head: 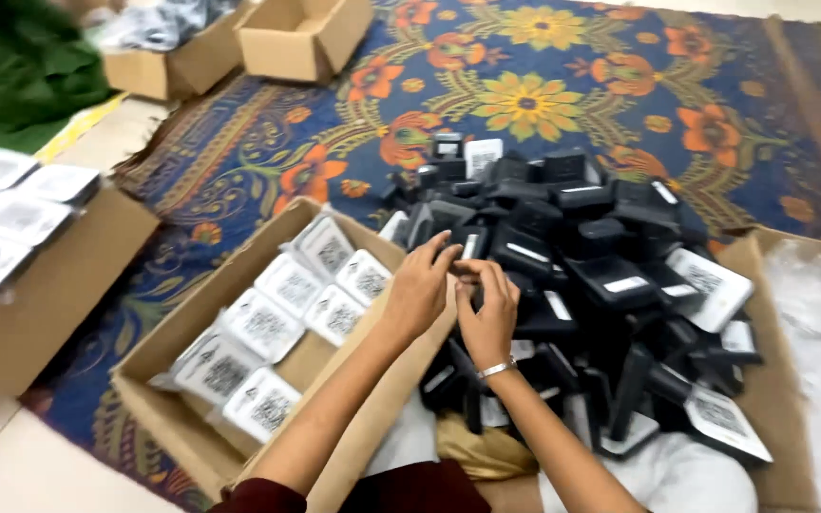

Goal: The person packs handheld scanner devices and components into boxes while sitting on the floor.

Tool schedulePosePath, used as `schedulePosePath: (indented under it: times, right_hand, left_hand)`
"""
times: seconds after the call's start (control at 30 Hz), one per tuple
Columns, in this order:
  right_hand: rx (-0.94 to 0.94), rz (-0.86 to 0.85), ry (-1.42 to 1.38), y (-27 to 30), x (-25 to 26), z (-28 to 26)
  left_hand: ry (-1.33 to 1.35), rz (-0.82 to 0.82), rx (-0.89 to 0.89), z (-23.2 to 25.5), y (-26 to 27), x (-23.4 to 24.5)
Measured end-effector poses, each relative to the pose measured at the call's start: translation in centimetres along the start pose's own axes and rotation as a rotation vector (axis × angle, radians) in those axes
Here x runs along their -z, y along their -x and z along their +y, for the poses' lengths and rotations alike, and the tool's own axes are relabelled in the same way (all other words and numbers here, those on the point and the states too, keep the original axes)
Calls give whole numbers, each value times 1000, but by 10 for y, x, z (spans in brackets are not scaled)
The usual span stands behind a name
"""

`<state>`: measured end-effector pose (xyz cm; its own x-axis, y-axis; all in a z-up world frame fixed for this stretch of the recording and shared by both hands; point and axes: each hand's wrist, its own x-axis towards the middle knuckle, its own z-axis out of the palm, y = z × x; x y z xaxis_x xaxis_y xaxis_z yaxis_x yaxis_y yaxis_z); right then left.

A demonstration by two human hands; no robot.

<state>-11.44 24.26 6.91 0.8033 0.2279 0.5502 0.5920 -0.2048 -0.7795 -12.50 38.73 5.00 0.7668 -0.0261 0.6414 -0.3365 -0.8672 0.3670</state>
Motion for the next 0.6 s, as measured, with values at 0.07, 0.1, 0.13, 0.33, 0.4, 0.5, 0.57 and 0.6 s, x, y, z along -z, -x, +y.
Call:
schedulePosePath:
  times: [0.07, 0.1, 0.13, 0.33, 0.4, 0.5, 0.57, 0.6]
  right_hand:
    - [142, -33, 165, 4, -47, -20]
    - [147, -119, 85, 10, -66, -23]
    - [150, -205, 5, 16, -84, -27]
    - [287, -760, 40, 70, -187, -3]
    - [285, -1037, 332, 82, -198, 4]
    - [300, -1171, 511, 89, -203, 17]
    - [320, -1055, 377, 89, -200, 20]
    - [313, -1080, 396, 89, -198, 19]
  left_hand:
    - [-62, 60, 79, -45, 29, 31]
    - [-129, 77, 182, -66, 46, 41]
    - [-196, 93, 286, -87, 63, 50]
    - [-763, -195, 1015, -195, 169, 111]
    - [-750, -251, 1094, -215, 217, 117]
    - [-705, -300, 1132, -250, 271, 96]
    - [-680, -292, 1107, -260, 284, 86]
    - [-681, -295, 1062, -259, 282, 89]
